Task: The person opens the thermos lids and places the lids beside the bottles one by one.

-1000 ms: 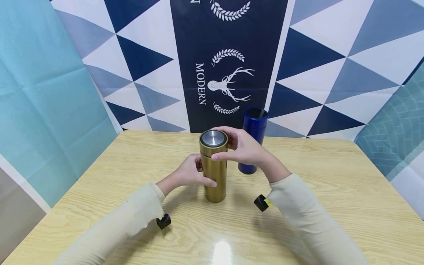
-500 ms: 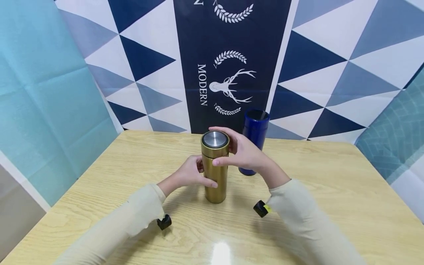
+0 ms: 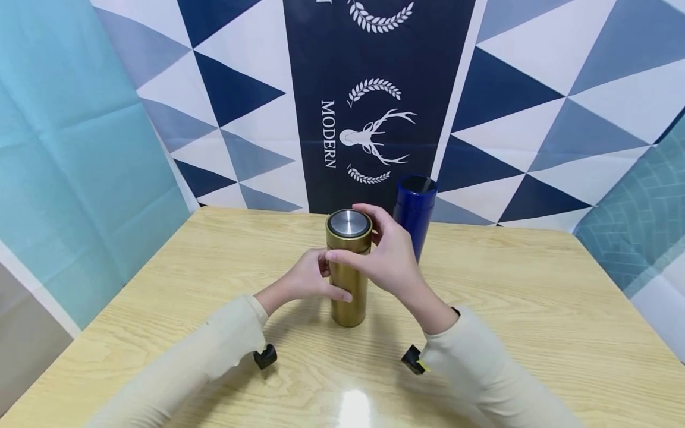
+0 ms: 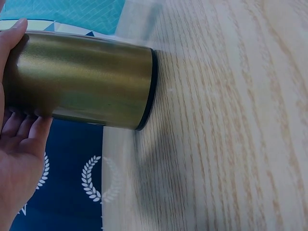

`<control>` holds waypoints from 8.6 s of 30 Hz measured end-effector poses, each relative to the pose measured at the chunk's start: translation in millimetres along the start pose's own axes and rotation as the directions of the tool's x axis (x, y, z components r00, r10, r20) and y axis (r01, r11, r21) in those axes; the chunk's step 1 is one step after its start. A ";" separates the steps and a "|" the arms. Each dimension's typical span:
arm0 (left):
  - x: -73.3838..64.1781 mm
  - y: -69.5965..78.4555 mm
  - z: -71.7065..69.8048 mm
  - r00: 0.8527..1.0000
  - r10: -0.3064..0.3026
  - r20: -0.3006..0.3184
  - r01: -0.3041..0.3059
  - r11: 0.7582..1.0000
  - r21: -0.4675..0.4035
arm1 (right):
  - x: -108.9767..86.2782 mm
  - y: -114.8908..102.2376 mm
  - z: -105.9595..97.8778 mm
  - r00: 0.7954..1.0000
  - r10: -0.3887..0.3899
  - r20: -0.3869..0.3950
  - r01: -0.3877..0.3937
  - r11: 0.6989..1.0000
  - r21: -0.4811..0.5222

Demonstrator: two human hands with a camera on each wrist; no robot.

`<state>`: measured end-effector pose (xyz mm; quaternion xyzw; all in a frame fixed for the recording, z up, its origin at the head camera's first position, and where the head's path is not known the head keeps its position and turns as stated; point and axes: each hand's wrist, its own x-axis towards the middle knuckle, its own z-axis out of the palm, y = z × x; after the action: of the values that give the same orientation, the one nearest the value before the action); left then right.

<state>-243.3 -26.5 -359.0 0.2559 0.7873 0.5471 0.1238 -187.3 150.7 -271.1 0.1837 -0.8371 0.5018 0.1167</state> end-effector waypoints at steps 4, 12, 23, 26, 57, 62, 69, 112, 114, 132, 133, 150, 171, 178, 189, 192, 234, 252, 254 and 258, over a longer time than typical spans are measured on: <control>1.2 0.0 0.6 1.000 0.006 0.000 -0.006 1.000 -0.010 | -0.6 -2.4 1.8 0.999 0.000 -0.039 0.000 1.000 -0.013; 0.3 0.2 1.4 1.000 0.002 -0.002 -0.002 1.000 -0.016 | 1.1 -0.2 -1.5 1.000 -0.010 -0.009 0.010 1.000 -0.009; -0.9 1.6 0.9 1.000 -0.002 0.001 0.002 1.000 -0.001 | 7.8 9.5 -8.1 0.993 -0.052 0.110 0.038 0.991 0.126; -1.6 2.4 1.4 1.000 -0.013 0.004 0.013 1.000 0.002 | 9.1 12.8 -9.7 0.988 -0.073 0.137 0.051 0.987 0.155; -1.2 5.0 0.6 0.999 -0.034 -0.008 0.034 0.999 0.017 | 33.4 27.6 -29.2 0.894 -0.242 0.378 0.159 0.958 0.236; -1.3 4.1 0.8 1.000 -0.027 -0.009 0.027 0.999 0.020 | 36.3 29.6 -30.9 0.870 -0.255 0.422 0.152 0.953 0.262; -1.3 1.8 2.3 1.000 -0.024 -0.011 0.024 1.000 0.009 | 38.2 34.4 -32.1 0.845 -0.277 0.457 0.149 0.944 0.295; -1.1 1.9 -0.3 1.000 0.023 -0.005 -0.023 1.000 0.009 | 9.9 5.7 -11.3 0.996 -0.003 0.093 -0.003 0.998 0.059; -1.2 2.2 -0.5 1.000 0.022 -0.005 -0.022 1.000 0.010 | 10.9 7.2 -12.5 0.994 -0.016 0.111 0.007 0.997 0.077; -1.2 1.4 -0.8 1.000 0.009 -0.009 -0.009 1.000 0.025 | 22.3 18.4 -22.1 0.965 -0.083 0.248 0.058 0.993 0.107; -1.4 1.3 -0.8 1.000 0.006 -0.009 -0.006 1.000 0.026 | 22.7 18.8 -22.3 0.964 -0.087 0.253 0.060 0.992 0.109; -0.8 -0.1 1.2 1.000 -0.004 -0.008 0.004 1.000 0.016 | 27.3 24.7 -26.3 0.933 -0.149 0.328 0.092 0.979 0.181; 0.6 -0.1 1.6 1.000 0.020 -0.004 -0.020 1.000 0.000 | 4.5 2.1 -9.8 0.993 0.028 0.111 -0.038 0.996 0.082; -0.1 1.5 1.7 1.000 0.020 -0.004 -0.020 1.000 -0.002 | 1.3 -0.1 -5.9 0.999 0.024 0.032 -0.025 0.999 0.029; 0.5 1.4 1.0 1.000 0.018 -0.002 -0.018 1.000 -0.006 | 6.4 3.3 -9.4 0.995 0.021 0.103 -0.035 0.991 0.133; 0.4 0.9 1.1 1.000 0.011 -0.003 -0.011 1.000 -0.008 | 8.0 5.9 -11.2 0.992 0.015 0.125 -0.034 0.988 0.152; -1.1 2.0 1.5 1.000 -0.022 -0.008 0.022 1.000 0.006 | 36.0 32.5 -34.0 0.878 -0.183 0.443 0.072 0.964 0.256; -1.5 3.1 3.1 0.999 -0.039 -0.015 0.040 0.999 0.019 | 36.0 32.1 -38.8 0.850 -0.150 0.505 0.008 0.962 0.271; -1.6 2.4 3.8 0.999 -0.039 -0.016 0.039 0.999 0.021 | 34.5 33.8 -37.2 0.861 -0.137 0.490 -0.001 0.963 0.271; -1.8 1.8 5.1 0.999 -0.040 -0.014 0.040 0.999 0.025 | 29.1 35.9 -35.3 0.892 -0.093 0.443 -0.029 0.965 0.261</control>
<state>-238.9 -22.9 -359.4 0.2380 0.7999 0.5362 0.1263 -228.6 191.7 -272.1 0.3225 -0.7647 0.5493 -0.0976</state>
